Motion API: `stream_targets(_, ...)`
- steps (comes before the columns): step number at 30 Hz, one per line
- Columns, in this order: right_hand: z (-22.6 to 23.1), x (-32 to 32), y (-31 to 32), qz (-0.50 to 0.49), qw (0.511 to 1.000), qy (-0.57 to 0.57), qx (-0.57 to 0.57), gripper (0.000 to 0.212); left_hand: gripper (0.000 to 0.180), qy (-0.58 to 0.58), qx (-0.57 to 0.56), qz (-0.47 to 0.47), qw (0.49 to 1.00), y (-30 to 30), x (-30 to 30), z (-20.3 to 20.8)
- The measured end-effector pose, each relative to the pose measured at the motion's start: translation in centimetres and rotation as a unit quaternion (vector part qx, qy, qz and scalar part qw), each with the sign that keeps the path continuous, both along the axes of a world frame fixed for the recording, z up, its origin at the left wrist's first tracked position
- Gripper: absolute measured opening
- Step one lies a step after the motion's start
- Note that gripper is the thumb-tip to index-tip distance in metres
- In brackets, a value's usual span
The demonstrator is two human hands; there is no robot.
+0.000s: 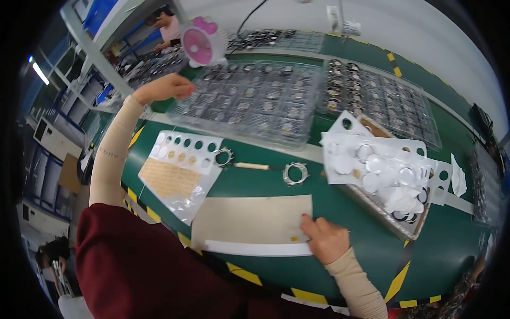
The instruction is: The person assembles small electronic components by placing white parts into metal rings, using tweezers to adjust wires, on a production line workbench.
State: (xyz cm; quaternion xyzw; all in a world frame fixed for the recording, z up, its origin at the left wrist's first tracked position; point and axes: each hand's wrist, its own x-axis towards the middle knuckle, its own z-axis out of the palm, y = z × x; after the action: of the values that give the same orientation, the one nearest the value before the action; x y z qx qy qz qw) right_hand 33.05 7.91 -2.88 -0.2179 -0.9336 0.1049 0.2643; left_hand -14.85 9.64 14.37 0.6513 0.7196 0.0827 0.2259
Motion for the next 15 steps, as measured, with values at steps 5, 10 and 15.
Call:
stream_targets(5, 0.1, -0.3, 0.3, -0.036, 0.995, 0.009, 0.097, 0.021, 0.027, 0.038, 0.009, 0.120, 0.992, -13.2, -4.1, -3.2)
stream_targets(10, 0.3, -0.1, -0.5, -0.089, 0.982, 0.026, 0.165, 0.022, 0.022, 0.093, 0.197, 0.022, 0.976, -23.3, 2.0, -8.8)
stream_targets(15, 2.4, -6.3, -3.3, -0.073, 0.979, 0.188, 0.011, 0.023, 0.033, 0.127, 0.252, -0.065, 0.957, -26.5, 8.4, -13.5)
